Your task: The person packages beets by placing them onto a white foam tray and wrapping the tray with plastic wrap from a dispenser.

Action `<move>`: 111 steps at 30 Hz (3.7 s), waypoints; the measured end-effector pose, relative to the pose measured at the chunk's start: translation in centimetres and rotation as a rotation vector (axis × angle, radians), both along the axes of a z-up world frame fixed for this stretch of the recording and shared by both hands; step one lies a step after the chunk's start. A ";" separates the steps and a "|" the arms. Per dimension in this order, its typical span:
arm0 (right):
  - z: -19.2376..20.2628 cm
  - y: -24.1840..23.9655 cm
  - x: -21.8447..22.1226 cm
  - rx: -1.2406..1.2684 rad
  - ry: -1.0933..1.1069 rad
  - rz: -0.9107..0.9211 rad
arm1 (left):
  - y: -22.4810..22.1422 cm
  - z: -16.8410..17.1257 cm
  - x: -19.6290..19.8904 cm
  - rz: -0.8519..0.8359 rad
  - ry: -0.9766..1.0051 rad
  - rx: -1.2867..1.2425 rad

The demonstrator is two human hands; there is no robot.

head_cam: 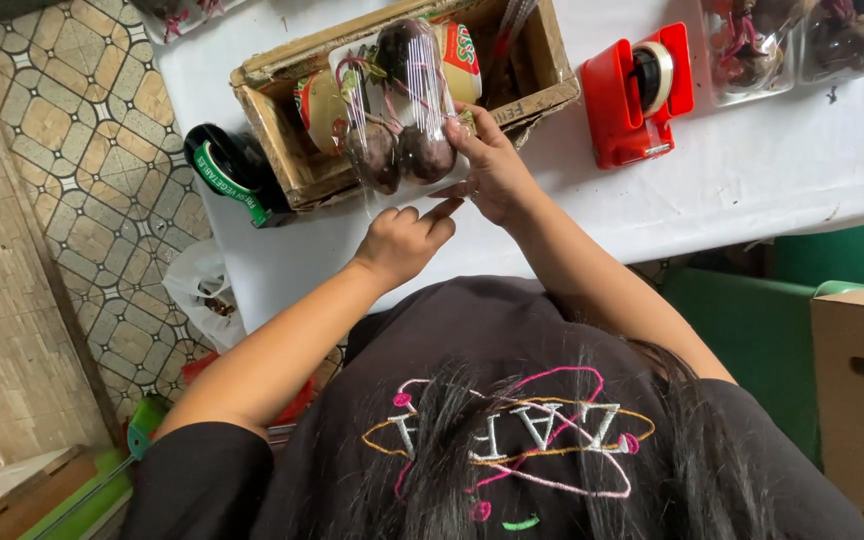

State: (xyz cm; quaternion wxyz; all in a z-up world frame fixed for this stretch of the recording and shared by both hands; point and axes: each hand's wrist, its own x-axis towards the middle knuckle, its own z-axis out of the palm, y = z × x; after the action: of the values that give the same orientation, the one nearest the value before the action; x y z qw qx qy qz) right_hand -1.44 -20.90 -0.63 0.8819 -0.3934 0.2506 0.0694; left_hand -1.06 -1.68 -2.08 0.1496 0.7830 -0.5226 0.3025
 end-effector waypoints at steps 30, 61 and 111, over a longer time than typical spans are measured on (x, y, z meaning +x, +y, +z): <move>-4.8 -4.3 -2.3 -1.398 0.045 0.447 | 1.5 3.8 0.1 0.021 -0.109 0.025; -4.5 -1.0 -1.0 0.167 0.167 -0.021 | 6.8 -1.9 3.7 0.029 0.266 -0.033; 0.8 -4.1 0.3 -0.058 -0.039 0.251 | 1.1 8.1 1.7 0.250 2.175 -0.764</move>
State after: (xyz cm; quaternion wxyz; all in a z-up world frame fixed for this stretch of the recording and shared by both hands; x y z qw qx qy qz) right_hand -1.11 -24.97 0.17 0.8591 -0.4484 0.1841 0.1642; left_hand 0.66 -0.53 6.04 0.7157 0.5796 0.0884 -0.3796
